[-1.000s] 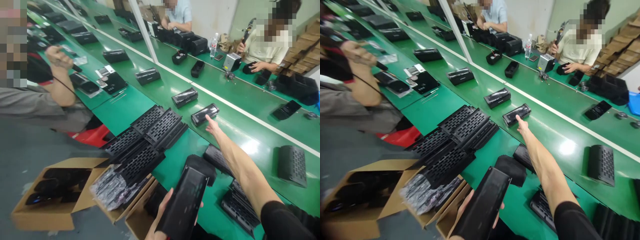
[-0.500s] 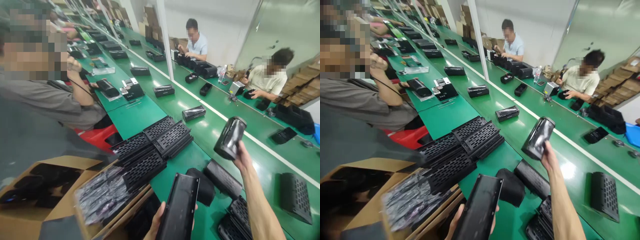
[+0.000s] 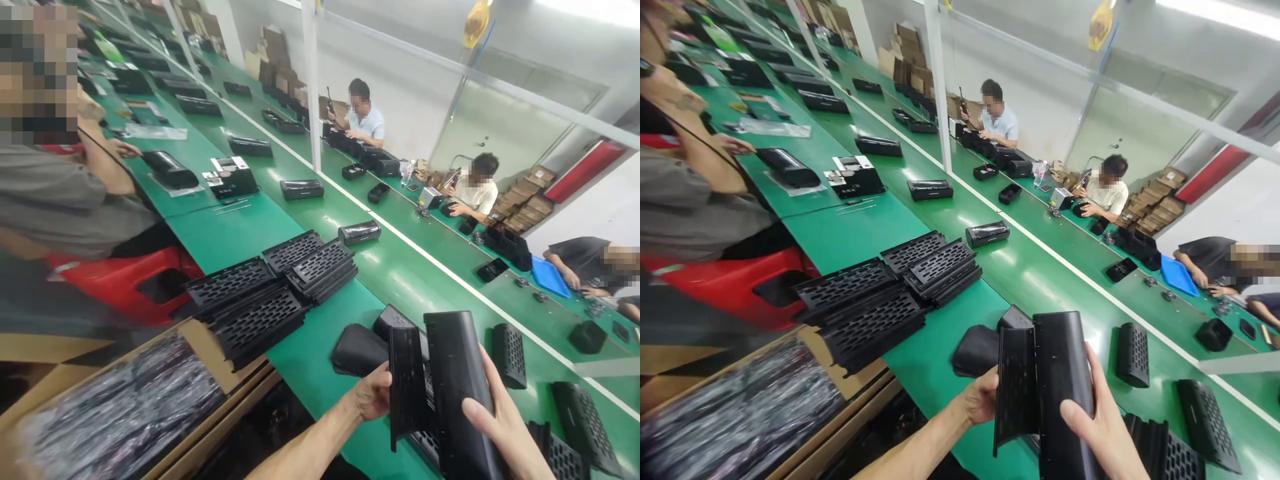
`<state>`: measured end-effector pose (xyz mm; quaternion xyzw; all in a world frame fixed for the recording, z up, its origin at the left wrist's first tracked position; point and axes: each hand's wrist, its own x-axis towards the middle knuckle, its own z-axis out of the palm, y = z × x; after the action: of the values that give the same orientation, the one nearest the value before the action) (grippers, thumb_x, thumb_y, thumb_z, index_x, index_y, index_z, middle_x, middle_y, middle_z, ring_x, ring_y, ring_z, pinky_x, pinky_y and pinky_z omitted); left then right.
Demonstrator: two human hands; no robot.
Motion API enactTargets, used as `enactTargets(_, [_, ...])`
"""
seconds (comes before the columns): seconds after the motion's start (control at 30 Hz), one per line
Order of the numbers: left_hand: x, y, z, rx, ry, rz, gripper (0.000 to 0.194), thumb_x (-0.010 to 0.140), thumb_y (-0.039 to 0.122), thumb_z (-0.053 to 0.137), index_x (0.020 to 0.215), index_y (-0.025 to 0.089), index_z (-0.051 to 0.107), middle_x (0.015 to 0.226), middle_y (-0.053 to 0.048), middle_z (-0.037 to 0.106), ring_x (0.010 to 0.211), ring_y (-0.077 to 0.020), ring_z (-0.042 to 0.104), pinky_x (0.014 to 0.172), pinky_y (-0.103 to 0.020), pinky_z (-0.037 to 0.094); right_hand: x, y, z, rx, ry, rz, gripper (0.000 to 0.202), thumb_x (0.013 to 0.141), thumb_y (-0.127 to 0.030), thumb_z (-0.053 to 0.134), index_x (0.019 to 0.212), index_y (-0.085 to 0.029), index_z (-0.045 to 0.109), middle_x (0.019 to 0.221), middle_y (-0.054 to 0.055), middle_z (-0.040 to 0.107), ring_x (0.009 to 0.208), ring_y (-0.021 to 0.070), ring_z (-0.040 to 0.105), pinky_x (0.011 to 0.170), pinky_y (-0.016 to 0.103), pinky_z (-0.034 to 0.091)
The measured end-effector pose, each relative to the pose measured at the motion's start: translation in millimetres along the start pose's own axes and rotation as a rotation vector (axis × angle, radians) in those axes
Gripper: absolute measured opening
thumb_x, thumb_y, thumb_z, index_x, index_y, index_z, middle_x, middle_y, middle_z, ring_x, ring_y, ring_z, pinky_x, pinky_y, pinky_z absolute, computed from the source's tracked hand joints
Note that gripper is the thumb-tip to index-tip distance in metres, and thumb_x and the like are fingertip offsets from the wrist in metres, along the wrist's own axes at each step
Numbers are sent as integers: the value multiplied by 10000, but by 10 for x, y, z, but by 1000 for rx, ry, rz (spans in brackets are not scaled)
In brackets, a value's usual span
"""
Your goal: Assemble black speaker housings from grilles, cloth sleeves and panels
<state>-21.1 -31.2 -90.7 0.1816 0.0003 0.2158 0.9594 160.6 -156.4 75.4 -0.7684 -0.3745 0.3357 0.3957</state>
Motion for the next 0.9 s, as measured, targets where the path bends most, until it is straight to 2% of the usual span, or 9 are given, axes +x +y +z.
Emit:
enactTargets(0.07, [50, -104, 86, -15, -43, -22, 660, 693, 470, 874, 1248, 159, 697, 1133, -147, 777, 1045, -332, 742, 894, -415, 572, -95, -120, 31, -163, -33, -19, 1115, 769, -648, 753, 1671, -300, 198, 1663, 92, 403, 1502, 376, 420, 1225, 521, 347])
enactTargets(0.17, [69, -149, 260, -16, -102, -33, 707, 668, 447, 891, 1282, 163, 683, 1199, -174, 755, 1150, -386, 704, 955, -473, 553, -185, -184, 128, -300, -42, 2, 1142, 776, -653, 741, 1680, -292, 145, 1626, 118, 458, 1459, 387, 480, 1176, 520, 409])
enactTargets(0.33, [32, -30, 509, 1, -140, -1, 796, 638, 435, 913, 1338, 155, 659, 1312, -192, 704, 1294, -418, 617, 1077, -501, 478, -219, -190, 277, -423, 1, 2, 1105, 788, -615, 749, 1678, -325, 160, 1486, 114, 611, 1237, 394, 673, 1012, 484, 537])
enactTargets(0.43, [14, 24, 558, 2, -141, 45, 818, 629, 416, 922, 1354, 149, 651, 1334, -187, 696, 1306, -401, 613, 1126, -490, 430, -186, -170, 349, -467, 3, -30, 1102, 769, -571, 781, 1672, -317, 202, 1450, 116, 641, 1194, 394, 697, 963, 464, 562])
enactTargets(0.53, [18, 19, 520, -1, -134, 73, 750, 643, 416, 913, 1302, 149, 676, 1254, -188, 735, 1235, -393, 662, 1087, -496, 454, -129, -135, 411, -472, -2, -48, 1115, 747, -572, 785, 1668, -293, 222, 1537, 122, 564, 1302, 401, 632, 1013, 461, 543])
enactTargets(0.63, [40, -8, 448, -9, -114, 97, 713, 651, 412, 912, 1278, 160, 683, 1229, -187, 744, 1196, -403, 681, 1040, -514, 487, -49, -140, 455, -490, -68, 3, 1163, 759, -596, 754, 1683, -248, 139, 1625, 152, 447, 1381, 400, 566, 1067, 477, 509])
enactTargets(0.73, [74, -20, 408, 0, -84, 108, 755, 652, 410, 918, 1318, 167, 659, 1264, -193, 727, 1206, -412, 673, 1023, -513, 500, 38, -206, 437, -490, -124, 31, 1153, 814, -618, 701, 1687, -224, 59, 1658, 170, 383, 1428, 390, 516, 1130, 508, 454])
enactTargets(0.83, [117, 1, 418, 7, -62, 108, 772, 669, 428, 907, 1345, 166, 641, 1272, -194, 723, 1201, -404, 677, 1009, -497, 512, 39, -237, 326, -449, -139, -45, 1103, 843, -619, 690, 1684, -229, 92, 1692, 156, 317, 1516, 374, 388, 1216, 528, 351])
enactTargets(0.9, [150, 39, 438, 7, -59, 126, 768, 675, 439, 901, 1339, 155, 641, 1260, -194, 727, 1183, -396, 687, 994, -482, 525, -70, -167, 256, -408, -101, -124, 1068, 836, -598, 718, 1674, -250, 154, 1700, 148, 294, 1535, 383, 342, 1228, 552, 329])
